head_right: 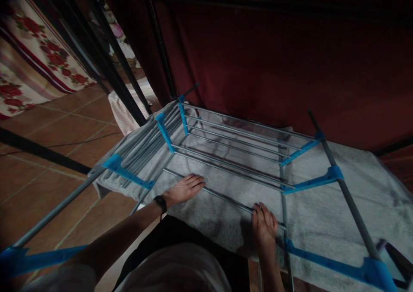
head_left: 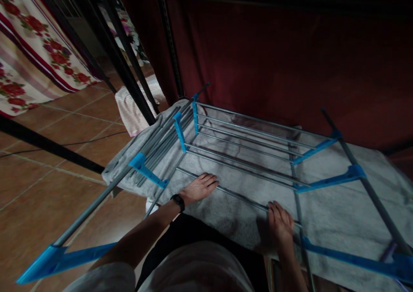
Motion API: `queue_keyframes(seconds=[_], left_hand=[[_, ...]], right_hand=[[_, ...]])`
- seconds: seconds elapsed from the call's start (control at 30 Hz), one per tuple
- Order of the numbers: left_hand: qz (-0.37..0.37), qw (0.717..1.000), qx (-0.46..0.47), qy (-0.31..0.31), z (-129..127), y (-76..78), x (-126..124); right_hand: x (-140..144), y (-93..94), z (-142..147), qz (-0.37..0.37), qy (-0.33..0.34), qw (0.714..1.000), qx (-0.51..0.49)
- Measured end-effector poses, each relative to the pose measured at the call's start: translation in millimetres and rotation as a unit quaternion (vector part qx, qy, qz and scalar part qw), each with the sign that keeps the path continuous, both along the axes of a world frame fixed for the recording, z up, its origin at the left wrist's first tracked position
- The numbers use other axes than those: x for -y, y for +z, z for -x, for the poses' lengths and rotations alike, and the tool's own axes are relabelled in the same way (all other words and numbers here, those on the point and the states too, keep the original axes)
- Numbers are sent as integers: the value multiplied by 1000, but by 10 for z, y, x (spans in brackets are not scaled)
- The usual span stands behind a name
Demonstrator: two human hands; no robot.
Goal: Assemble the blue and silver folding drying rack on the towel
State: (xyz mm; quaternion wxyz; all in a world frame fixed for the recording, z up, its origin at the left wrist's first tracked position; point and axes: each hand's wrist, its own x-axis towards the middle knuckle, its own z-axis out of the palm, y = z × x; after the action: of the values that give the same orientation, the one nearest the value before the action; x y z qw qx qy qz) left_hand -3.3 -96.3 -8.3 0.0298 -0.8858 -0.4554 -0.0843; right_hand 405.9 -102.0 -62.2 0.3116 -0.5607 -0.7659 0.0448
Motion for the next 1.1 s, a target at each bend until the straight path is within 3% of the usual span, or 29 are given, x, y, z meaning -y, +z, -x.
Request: queue_keyframes(seconds=[0.23, 0.63, 1.1], left_hand=[[3, 1000, -30, 7, 7, -47, 29], [5, 998, 22, 65, 65, -201, 26], [-26, 995, 45, 88, 62, -191, -2]], right_hand=[[33, -42, -42, -15, 58, 996, 67], [-48, -53, 92, -16, 47, 998, 41], [-75, -69, 206, -14, 37, 999, 7]])
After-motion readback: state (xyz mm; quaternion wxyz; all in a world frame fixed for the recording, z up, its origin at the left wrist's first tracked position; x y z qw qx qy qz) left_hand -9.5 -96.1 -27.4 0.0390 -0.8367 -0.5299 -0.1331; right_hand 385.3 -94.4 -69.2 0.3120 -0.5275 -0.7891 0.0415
